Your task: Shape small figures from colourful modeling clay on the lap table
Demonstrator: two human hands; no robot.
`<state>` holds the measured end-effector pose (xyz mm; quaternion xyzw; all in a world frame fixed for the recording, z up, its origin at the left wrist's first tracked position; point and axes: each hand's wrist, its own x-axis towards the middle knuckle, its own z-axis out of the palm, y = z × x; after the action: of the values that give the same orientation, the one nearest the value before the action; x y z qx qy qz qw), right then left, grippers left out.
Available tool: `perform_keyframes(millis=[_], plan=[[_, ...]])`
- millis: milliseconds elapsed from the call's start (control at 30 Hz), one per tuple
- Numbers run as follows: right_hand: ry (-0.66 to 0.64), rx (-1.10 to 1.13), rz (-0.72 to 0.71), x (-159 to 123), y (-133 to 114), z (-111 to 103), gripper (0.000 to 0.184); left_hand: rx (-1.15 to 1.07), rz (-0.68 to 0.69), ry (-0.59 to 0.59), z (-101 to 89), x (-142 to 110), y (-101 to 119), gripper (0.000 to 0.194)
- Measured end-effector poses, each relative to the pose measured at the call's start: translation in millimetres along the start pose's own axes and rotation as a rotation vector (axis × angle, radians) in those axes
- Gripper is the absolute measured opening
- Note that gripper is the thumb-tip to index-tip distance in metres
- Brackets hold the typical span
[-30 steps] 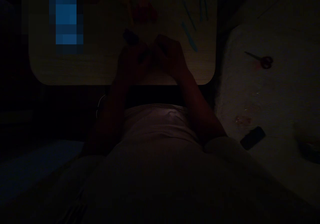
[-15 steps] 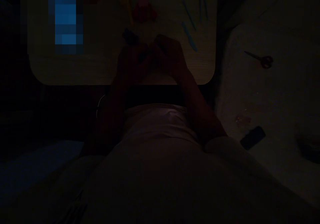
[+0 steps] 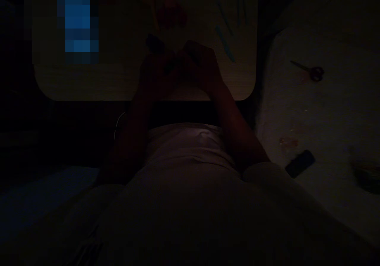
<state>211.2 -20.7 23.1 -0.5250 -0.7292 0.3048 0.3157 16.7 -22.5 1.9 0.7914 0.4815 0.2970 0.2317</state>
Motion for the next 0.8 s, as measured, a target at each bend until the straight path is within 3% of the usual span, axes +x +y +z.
perform_keyframes(millis=[367,800], plan=[[0.078,-0.048,-0.155,-2.2,2.8,2.2,0.057,-0.016,-0.038,-0.017,0.5,-0.6,1.8,0.03],[0.046,-0.056,-0.129,-2.7,2.0,-0.5,0.048,0.005,-0.031,-0.043,-1.3,-0.4,1.8,0.038]])
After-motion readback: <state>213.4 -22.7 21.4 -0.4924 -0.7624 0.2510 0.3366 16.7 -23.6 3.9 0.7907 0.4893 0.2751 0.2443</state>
